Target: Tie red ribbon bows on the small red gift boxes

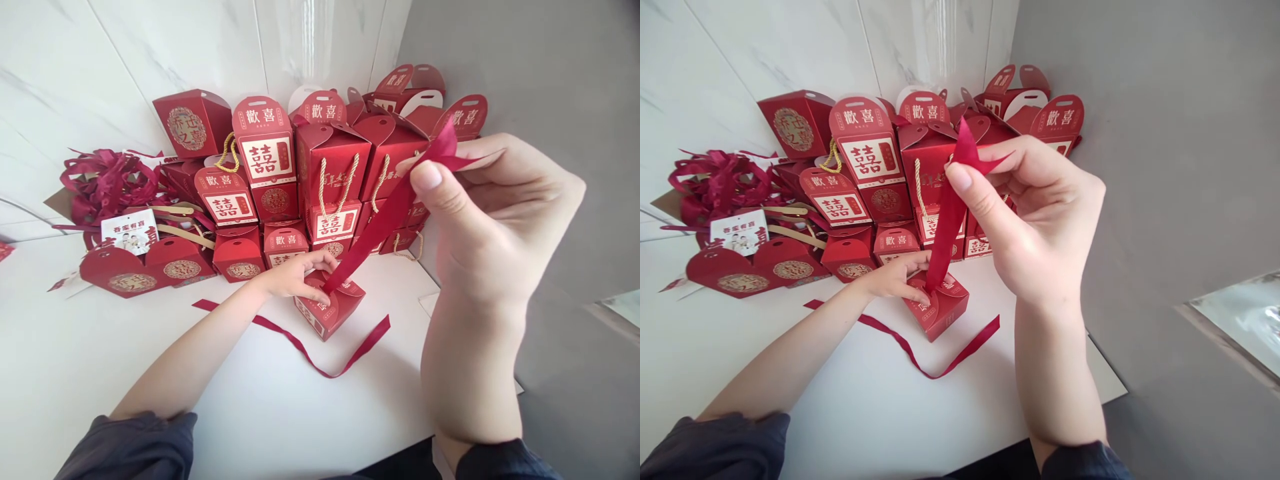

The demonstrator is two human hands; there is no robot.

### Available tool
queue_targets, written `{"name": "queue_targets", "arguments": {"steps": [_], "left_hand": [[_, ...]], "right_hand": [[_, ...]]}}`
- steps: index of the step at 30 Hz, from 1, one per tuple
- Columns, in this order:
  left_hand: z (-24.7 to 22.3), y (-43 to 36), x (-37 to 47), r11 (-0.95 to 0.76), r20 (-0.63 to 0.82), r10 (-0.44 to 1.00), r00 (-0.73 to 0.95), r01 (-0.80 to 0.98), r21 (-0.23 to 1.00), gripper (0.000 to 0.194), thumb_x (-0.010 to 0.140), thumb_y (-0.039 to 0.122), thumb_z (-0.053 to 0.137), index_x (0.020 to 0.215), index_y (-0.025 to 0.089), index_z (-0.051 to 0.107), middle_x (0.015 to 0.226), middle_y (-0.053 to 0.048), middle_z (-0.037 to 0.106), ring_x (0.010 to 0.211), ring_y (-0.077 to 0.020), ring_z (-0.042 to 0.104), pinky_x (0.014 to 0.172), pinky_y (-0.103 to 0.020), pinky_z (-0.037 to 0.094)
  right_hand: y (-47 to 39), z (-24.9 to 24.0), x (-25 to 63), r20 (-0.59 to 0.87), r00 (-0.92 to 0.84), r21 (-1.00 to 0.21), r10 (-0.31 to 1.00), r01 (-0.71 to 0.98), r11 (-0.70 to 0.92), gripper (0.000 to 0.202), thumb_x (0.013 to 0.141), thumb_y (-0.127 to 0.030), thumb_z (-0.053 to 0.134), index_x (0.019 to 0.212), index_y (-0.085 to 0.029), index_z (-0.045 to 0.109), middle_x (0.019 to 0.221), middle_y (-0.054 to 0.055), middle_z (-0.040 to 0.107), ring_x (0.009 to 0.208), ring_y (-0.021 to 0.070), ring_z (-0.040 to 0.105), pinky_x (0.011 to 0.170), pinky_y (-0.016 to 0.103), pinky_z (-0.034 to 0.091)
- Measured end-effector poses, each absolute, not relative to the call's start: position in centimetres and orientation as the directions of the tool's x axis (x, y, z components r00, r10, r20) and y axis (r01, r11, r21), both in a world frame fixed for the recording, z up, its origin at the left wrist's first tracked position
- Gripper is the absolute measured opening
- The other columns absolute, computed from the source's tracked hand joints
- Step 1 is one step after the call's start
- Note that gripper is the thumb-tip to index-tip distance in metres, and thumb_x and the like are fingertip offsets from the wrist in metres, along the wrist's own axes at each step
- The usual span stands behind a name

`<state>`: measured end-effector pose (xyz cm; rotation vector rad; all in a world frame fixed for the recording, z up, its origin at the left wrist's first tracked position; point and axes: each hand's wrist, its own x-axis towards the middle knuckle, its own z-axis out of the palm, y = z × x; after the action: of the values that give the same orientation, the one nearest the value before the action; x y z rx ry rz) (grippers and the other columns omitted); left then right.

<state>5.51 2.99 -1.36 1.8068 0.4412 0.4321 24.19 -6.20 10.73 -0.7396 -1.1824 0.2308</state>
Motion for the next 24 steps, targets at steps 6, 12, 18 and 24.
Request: {"name": "queue_targets", "arguments": {"steps": [6,12,18,24], "left_hand": [[-1.7,3.0,5.8,-0.395,0.183,0.496,0.849,0.033,0.918,0.029,0.064,0.027,0.084,0.086,0.016,0.068,0.103,-0.011,0.071,0.1,-0.0226,0.065,0.095,-0.039,0.049],[-0.7,2.9,6.0,-0.496,0.151,0.406,0.901,0.079,0.865,0.023,0.07,0.03,0.08,0.092,0.025,0.079,0.109,-0.008,0.075,0.111,-0.0259,0.065,0.11,-0.044,0.041],[-1.6,3.1,6.0,-0.362,0.14,0.414,0.899,0.022,0.932,0.023,0.072,0.031,0.079,0.093,0.023,0.08,0.105,-0.012,0.075,0.103,-0.0249,0.069,0.096,-0.038,0.052],[-1.7,3.0,6.3,-0.424,0.214,0.439,0.873,-0.009,0.906,0.014,0.078,0.031,0.075,0.086,0.021,0.08,0.099,-0.012,0.076,0.099,-0.0244,0.069,0.09,-0.037,0.053]], "right_hand": [[-5.6,10.3,24.7,0.786,0.357,-0.592,0.505,0.201,0.78,0.021,0.08,-0.004,0.07,0.07,-0.023,0.071,0.067,-0.005,0.063,0.069,0.0101,0.062,0.066,0.025,0.052],[-5.8,10.2,24.4,0.775,0.314,-0.62,0.548,0.212,0.756,0.02,0.081,-0.006,0.07,0.074,-0.025,0.072,0.071,-0.006,0.063,0.077,0.0113,0.066,0.066,0.024,0.052],[-5.7,10.3,24.3,0.773,0.328,-0.618,0.542,0.202,0.76,0.023,0.079,-0.002,0.07,0.072,-0.023,0.072,0.067,-0.006,0.063,0.072,0.01,0.064,0.067,0.024,0.052],[-6.2,10.1,24.5,0.794,0.33,-0.588,0.51,0.202,0.783,0.017,0.078,-0.007,0.073,0.079,-0.024,0.075,0.073,-0.003,0.067,0.069,0.0143,0.061,0.057,0.03,0.05]]}}
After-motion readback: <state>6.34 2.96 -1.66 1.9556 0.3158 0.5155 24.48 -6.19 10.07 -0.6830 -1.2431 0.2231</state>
